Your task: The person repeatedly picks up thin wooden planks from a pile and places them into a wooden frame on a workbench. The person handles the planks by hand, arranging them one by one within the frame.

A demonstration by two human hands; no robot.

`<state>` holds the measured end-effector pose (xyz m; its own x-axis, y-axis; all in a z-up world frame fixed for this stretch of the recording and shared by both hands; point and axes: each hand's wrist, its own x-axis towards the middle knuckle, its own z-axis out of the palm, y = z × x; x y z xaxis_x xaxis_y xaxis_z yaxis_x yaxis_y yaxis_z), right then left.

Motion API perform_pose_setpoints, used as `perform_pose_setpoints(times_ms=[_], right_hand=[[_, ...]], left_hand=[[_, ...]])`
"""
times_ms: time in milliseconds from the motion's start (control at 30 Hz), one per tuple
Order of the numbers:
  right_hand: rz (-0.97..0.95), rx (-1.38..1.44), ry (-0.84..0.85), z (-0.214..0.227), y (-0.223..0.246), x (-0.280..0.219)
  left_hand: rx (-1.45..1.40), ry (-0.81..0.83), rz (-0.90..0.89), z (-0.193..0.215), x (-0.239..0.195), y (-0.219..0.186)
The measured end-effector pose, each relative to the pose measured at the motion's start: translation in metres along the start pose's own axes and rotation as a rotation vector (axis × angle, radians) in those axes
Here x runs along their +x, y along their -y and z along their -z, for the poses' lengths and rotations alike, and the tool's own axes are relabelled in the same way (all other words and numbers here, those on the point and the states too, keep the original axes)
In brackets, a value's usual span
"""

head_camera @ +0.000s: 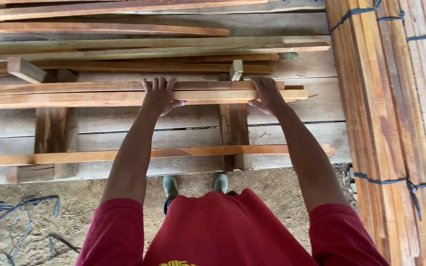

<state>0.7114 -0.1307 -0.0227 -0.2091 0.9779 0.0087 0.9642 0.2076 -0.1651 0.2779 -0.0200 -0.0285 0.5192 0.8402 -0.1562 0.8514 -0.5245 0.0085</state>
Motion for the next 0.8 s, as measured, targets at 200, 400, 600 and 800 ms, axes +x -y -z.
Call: perform_pose_setpoints(times_ms=[200, 400, 600, 800], right_hand=[[-0.143, -0.011, 0.439, 0.015, -0.014, 0.037], [-0.078, -0.062, 0.386, -0.001, -0.027, 0.03], [-0.043, 0.055, 0.367, 0.018, -0.017, 0.024], [-0.056, -0.043, 0.367, 0.042, 0.006, 0.028]], left_hand=[[-0.04, 0.008, 0.069, 0.037, -0.009, -0.025], [-0.048, 0.053, 0.077, 0.02, 0.001, -0.018], [-0.007, -0.09, 0.025, 0.002, 0.002, -0.015], [-0.007, -0.112, 0.02, 0.001, 0.0, -0.015]])
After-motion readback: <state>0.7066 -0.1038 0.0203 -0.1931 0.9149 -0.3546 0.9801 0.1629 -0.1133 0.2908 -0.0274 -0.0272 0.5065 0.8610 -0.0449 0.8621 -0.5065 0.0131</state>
